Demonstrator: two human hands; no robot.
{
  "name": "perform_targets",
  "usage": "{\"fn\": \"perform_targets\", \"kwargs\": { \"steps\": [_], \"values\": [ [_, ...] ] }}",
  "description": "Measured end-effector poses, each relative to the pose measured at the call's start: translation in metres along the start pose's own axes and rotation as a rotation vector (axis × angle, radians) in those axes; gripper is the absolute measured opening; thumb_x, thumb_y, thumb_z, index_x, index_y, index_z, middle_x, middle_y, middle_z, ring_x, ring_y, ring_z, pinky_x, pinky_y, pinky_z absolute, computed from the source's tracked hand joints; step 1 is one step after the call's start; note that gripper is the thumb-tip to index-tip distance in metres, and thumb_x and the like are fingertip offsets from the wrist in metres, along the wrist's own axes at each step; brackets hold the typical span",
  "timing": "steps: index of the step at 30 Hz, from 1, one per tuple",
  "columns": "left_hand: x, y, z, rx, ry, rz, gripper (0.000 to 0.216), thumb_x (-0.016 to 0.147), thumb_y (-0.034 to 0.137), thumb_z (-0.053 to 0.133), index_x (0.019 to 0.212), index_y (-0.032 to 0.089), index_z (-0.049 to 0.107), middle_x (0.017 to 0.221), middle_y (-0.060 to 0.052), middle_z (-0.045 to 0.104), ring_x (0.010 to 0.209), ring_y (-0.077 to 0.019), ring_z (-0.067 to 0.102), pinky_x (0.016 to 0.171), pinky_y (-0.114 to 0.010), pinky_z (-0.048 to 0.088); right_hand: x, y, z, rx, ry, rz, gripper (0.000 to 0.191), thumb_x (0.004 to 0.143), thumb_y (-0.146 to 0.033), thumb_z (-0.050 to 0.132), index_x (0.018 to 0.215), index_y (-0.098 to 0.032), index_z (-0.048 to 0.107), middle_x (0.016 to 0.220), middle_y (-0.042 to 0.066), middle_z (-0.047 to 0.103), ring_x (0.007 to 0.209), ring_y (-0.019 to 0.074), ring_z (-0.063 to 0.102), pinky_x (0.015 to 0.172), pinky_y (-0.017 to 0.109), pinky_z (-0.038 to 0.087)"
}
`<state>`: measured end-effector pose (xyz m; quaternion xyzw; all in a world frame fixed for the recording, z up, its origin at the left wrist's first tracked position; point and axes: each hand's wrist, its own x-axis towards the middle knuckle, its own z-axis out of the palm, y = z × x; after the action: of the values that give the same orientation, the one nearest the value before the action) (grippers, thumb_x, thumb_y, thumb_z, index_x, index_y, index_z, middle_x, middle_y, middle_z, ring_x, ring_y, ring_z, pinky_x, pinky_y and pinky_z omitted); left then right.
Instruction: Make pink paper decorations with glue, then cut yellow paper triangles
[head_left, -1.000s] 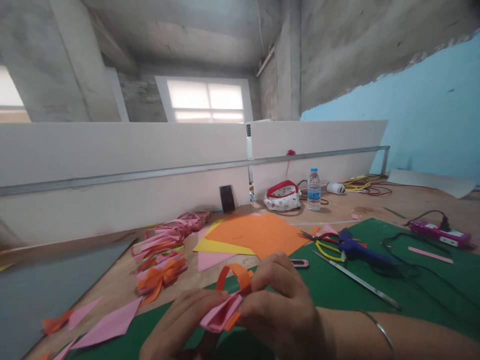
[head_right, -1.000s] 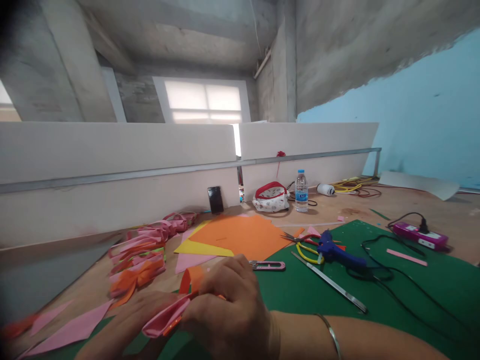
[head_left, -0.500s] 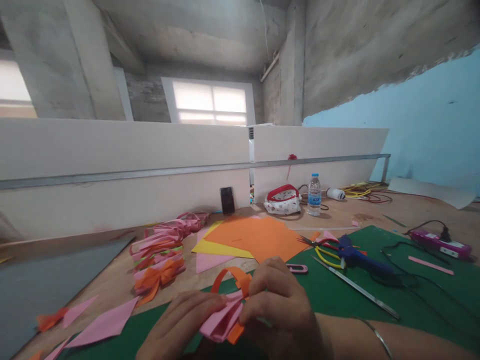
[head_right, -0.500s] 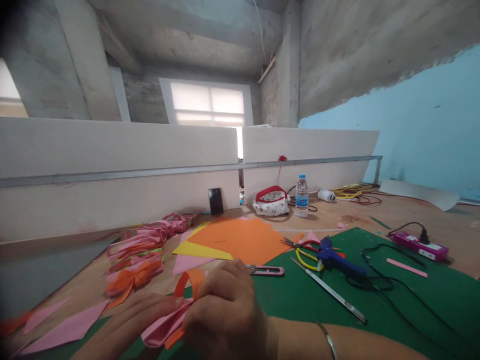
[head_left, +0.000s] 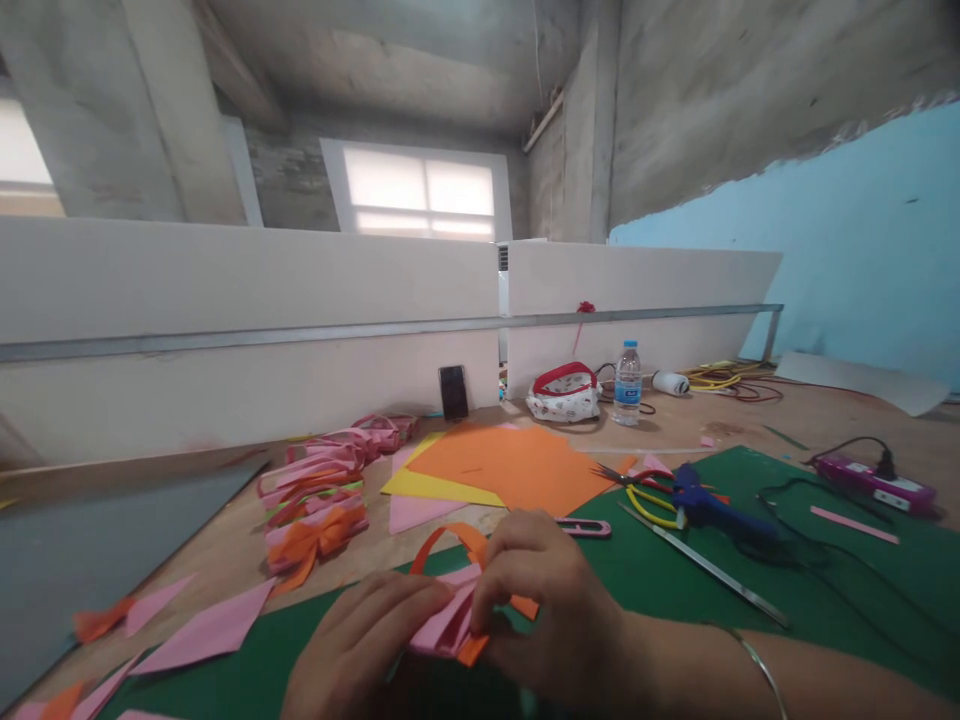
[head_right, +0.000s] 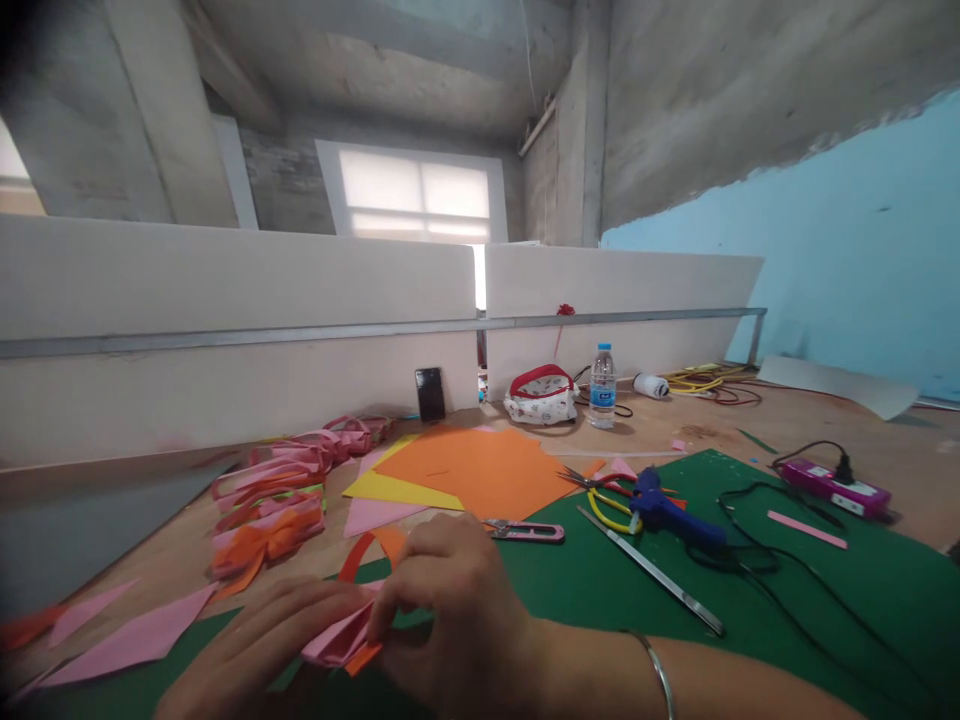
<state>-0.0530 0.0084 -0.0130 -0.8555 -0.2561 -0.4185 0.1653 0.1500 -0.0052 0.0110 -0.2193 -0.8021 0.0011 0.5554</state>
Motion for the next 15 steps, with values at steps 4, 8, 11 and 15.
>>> {"fn": "perform_targets", "kwargs": {
  "steps": [4,8,11,15],
  "values": [
    [0.0009,0.0036,0.0007,-0.008,0.003,-0.057,0.018,0.08,0.025,0.061,0.097,0.024,0.067,0.086,-0.001,0.076,0.075,-0.016,0.071,0.067,-0.022,0.057,-0.0009,0.0014,0.0006,-0.107,0.017,-0.094,0.016,0.077,-0.016,0.064,0.062,-0.019,0.06,0.062,-0.002,0.057,0.062,0.0108,0.052,0.065,0.026,0.036],
    [0.0017,0.0055,0.0016,-0.024,-0.005,-0.077,0.016,0.082,0.032,0.06,0.095,0.025,0.068,0.083,-0.001,0.076,0.073,-0.0152,0.071,0.065,-0.02,0.056,-0.0034,0.0029,0.0026,-0.057,0.0,-0.002,0.009,0.077,-0.02,0.067,0.069,-0.019,0.063,0.067,-0.001,0.059,0.066,0.0111,0.055,0.065,0.025,0.039],
    [0.0003,0.0059,0.0026,-0.013,-0.003,-0.075,0.016,0.082,0.034,0.059,0.092,0.025,0.069,0.081,-0.001,0.076,0.071,-0.0148,0.071,0.064,-0.019,0.056,-0.0059,0.0051,0.0051,-0.026,0.015,0.018,0.014,0.077,-0.019,0.065,0.064,-0.019,0.059,0.065,-0.002,0.057,0.063,0.0104,0.054,0.062,0.024,0.038],
    [0.0008,0.0102,0.0024,-0.04,-0.02,-0.098,0.018,0.082,0.035,0.06,0.094,0.024,0.067,0.084,-0.002,0.076,0.074,-0.0154,0.071,0.065,-0.019,0.056,-0.0069,0.0056,0.0051,-0.19,0.012,-0.218,0.018,0.081,-0.015,0.057,0.064,-0.019,0.059,0.062,-0.002,0.058,0.061,0.0118,0.049,0.062,0.029,0.032]
  ]
}}
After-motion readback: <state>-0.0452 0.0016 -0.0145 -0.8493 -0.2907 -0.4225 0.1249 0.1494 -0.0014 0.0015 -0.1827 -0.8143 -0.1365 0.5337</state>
